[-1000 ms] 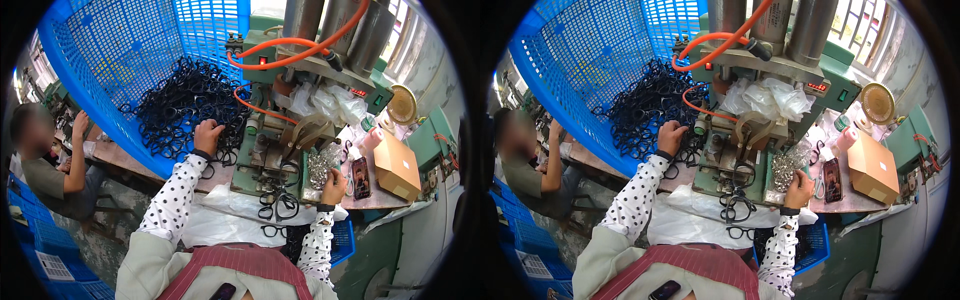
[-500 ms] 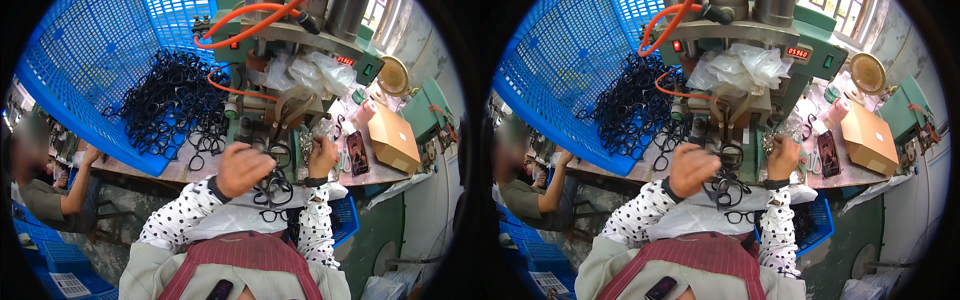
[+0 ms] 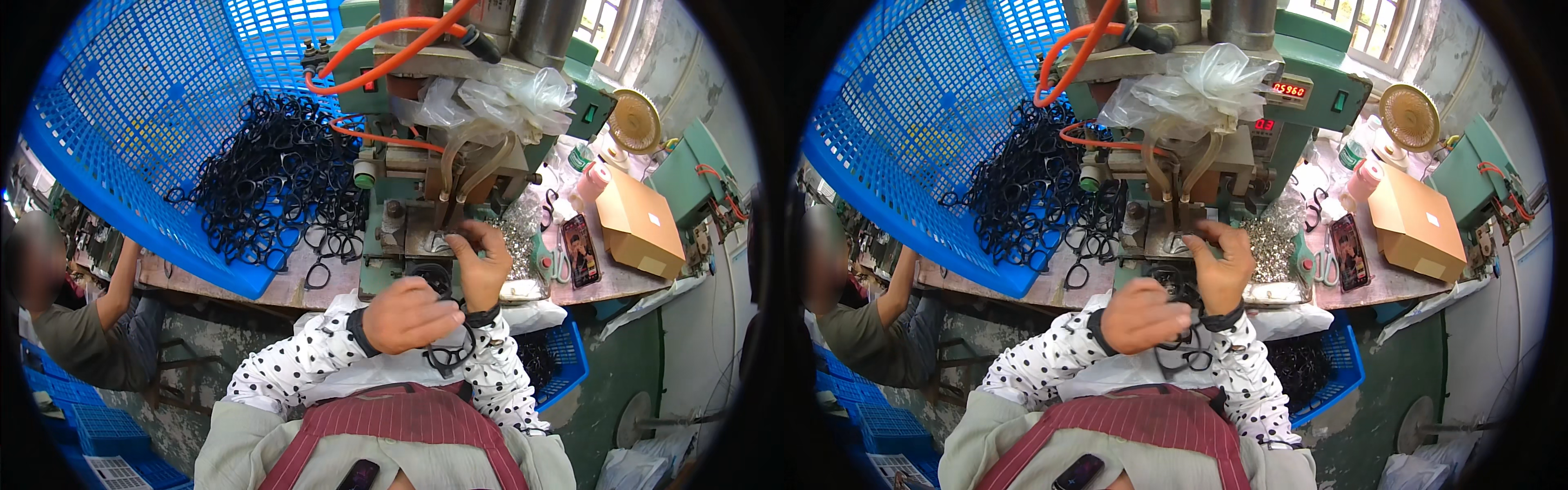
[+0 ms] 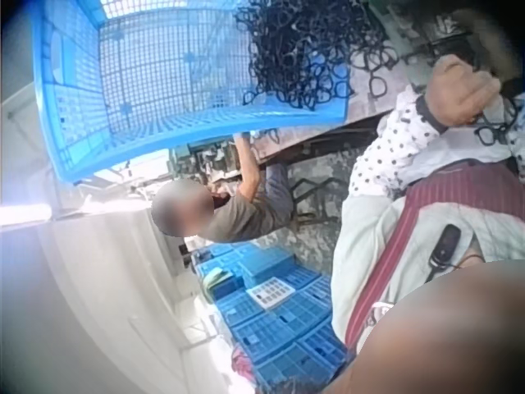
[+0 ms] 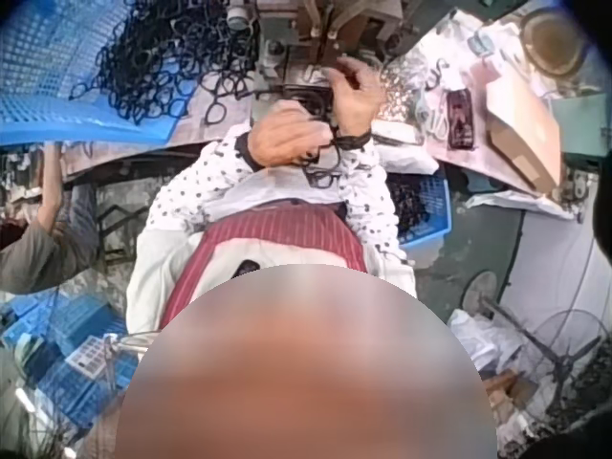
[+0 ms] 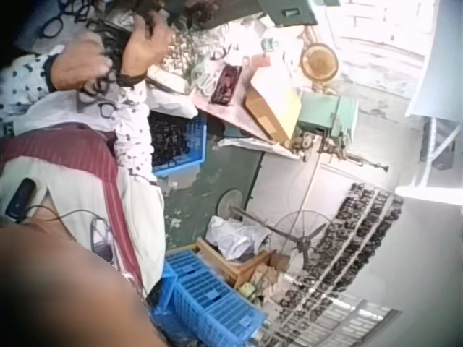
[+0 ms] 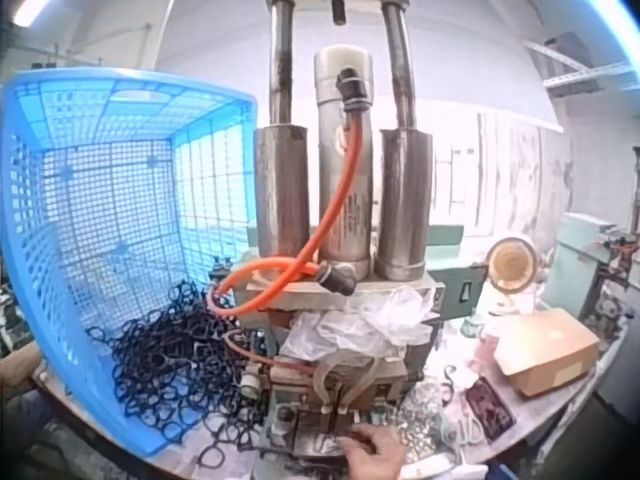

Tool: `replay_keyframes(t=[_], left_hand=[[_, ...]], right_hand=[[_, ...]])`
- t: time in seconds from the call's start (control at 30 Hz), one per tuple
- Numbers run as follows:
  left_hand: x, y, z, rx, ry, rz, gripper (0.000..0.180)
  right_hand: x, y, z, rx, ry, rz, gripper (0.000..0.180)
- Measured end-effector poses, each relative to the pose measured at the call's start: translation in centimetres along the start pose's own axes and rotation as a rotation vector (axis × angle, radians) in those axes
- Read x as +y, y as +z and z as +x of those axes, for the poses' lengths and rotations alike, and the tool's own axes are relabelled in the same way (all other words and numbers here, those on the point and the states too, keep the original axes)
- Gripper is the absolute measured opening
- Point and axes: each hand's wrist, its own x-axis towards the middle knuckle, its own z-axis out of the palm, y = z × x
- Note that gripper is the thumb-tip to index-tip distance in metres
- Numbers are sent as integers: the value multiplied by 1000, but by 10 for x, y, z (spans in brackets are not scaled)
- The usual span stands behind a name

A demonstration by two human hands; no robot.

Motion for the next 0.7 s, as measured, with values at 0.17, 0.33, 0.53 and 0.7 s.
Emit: replay_keyframes(t=[0.17,0.33,0.53,0.7], left_hand=[[-21,-35,21,344,-710,19,35],[-39,-51,49,504,-883,-272,24],[-22,-30,20,149,-366,39,47],[-15,8,-2,-86,-102,-96,44]], right_hand=[[-5,18,-4,64,28,65,41],[10,27,-6,113,15,166,43],[16,24,-4,79,9,179,46],[46,-39,31,170,-169,-444,42]])
